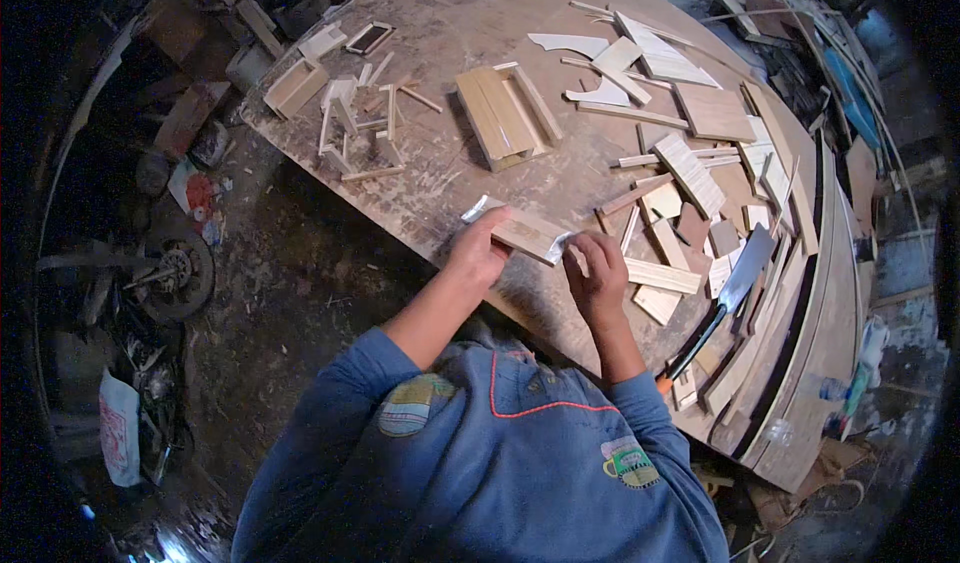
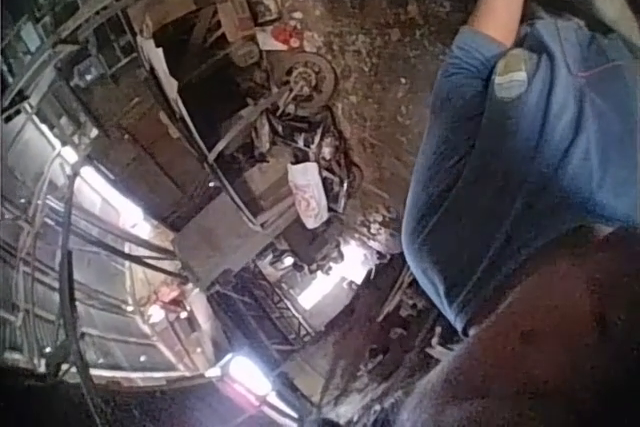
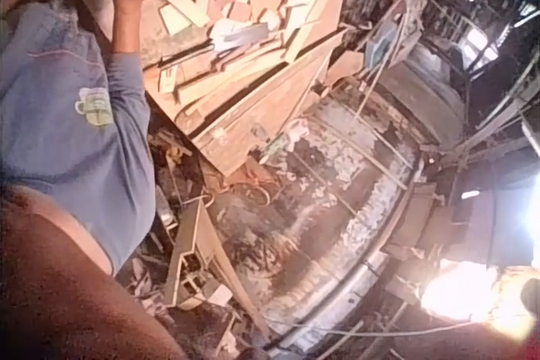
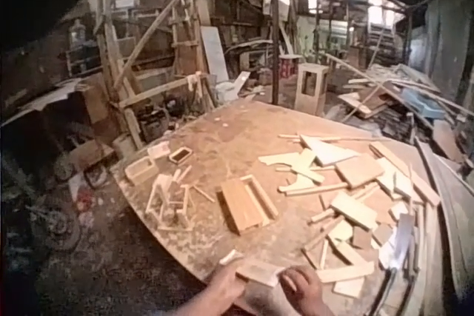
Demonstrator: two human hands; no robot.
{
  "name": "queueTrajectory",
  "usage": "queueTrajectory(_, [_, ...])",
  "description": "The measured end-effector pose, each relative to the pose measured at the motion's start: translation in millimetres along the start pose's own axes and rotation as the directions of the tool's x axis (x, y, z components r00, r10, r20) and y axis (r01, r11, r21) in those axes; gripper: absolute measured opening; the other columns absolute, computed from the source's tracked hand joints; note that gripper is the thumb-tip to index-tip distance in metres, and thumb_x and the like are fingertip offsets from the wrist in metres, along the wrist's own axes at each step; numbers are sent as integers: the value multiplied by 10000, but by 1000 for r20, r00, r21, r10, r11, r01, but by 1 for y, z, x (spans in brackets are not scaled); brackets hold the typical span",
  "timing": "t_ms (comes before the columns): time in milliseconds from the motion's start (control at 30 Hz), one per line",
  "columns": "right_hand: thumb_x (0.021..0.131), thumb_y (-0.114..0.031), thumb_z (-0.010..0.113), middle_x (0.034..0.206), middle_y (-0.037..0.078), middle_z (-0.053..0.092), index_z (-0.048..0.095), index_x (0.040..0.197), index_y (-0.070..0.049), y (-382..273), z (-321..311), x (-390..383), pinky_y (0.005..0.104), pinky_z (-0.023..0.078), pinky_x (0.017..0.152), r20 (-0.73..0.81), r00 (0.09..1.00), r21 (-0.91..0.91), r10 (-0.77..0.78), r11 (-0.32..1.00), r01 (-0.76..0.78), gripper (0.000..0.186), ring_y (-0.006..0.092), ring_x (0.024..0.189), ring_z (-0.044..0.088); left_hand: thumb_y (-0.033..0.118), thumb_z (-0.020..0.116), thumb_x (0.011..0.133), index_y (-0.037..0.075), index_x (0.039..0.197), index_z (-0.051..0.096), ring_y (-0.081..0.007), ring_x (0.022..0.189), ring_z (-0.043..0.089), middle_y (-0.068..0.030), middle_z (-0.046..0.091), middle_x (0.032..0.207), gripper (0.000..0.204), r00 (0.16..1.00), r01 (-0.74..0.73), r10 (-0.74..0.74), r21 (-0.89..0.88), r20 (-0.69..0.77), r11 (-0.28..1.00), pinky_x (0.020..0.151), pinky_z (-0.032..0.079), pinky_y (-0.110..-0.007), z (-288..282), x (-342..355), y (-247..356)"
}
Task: The person cuts wood with a hand saw, then applies glue to small wooden components with a glue applicator, and assembles them into a wooden box.
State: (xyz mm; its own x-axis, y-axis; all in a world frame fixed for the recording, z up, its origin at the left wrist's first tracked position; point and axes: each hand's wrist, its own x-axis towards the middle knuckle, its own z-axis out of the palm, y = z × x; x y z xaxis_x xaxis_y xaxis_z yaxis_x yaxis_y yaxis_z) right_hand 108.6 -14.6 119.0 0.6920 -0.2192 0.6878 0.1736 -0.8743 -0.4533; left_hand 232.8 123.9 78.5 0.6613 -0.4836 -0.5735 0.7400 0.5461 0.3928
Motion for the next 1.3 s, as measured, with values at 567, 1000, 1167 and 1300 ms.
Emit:
queueTrajectory(567, [779, -54, 742, 771, 55, 680, 684, 878, 25, 159, 38, 57, 258, 512, 662, 353, 809, 262, 470, 780, -567, 140, 112, 708, 630, 119, 654, 864, 38, 1207, 482, -105, 760, 567, -33, 588, 873, 392, 983, -164, 182, 325, -24, 931, 652, 458, -214, -10, 20, -23])
queueTrajectory(1000, [768, -63, 764, 820, 16, 679, 700, 945, -11, 235, 112, 59, 226, 481, 662, 630, 569, 192, 529, 604, -774, 195, 79, 746, 603, 14, 686, 791, 23, 1269, 525, -96, 815, 563, -30, 585, 922, 504, 781, -435, 591, 854, 201, 285, 745, 482, -219, -26, 94, 17])
queueTrajectory(1167, [731, -143, 779, 856, 135, 698, 734, 935, -56, 209, 116, 69, 312, 521, 716, 454, 778, -133, 434, 897, -422, 226, 231, 757, 682, 4, 755, 714, 27, 1020, 610, -106, 797, 559, -23, 588, 895, 339, 672, -490, 653, 871, 350, 38, 714, 488, -247, -35, 118, 16])
queueTrajectory(1300, [729, -182, 778, 876, 161, 696, 732, 931, -53, 195, 112, 74, 325, 522, 718, 460, 751, -117, 473, 871, -477, 244, 248, 766, 687, 12, 749, 730, 21, 948, 594, -101, 772, 560, -24, 588, 864, 267, 684, -489, 635, 871, 359, 34, 696, 486, -250, -34, 124, 15])
